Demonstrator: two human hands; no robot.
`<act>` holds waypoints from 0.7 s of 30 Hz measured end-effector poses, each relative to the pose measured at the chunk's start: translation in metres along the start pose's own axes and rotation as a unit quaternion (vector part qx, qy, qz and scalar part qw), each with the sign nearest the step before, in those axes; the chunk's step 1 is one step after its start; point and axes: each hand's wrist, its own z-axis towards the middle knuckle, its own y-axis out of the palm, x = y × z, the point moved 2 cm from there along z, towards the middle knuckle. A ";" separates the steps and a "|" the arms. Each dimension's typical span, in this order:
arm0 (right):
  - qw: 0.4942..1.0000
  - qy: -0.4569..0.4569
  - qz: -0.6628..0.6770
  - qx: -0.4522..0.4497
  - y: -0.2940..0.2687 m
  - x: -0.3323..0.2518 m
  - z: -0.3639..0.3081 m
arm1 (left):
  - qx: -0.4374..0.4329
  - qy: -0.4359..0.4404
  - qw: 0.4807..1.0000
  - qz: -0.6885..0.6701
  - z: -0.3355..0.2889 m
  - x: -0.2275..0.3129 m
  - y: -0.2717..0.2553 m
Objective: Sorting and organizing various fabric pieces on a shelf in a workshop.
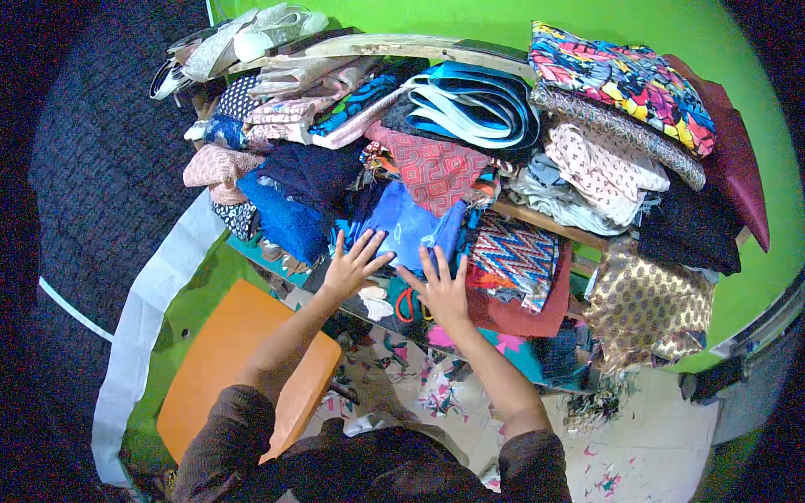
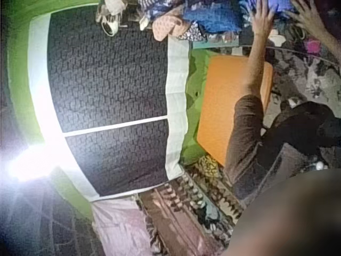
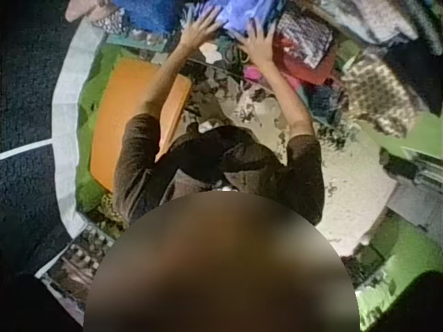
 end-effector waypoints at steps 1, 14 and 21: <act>1.000 0.001 0.001 0.000 0.007 -0.004 0.003 | 0.060 0.000 0.997 0.044 0.000 -0.002 0.010; 0.999 0.026 -0.021 0.003 0.014 -0.008 0.065 | 0.017 0.032 0.999 0.006 0.028 -0.059 0.022; 0.998 0.057 0.011 -0.033 0.019 -0.006 0.089 | -0.004 0.029 0.999 -0.023 0.046 -0.074 0.032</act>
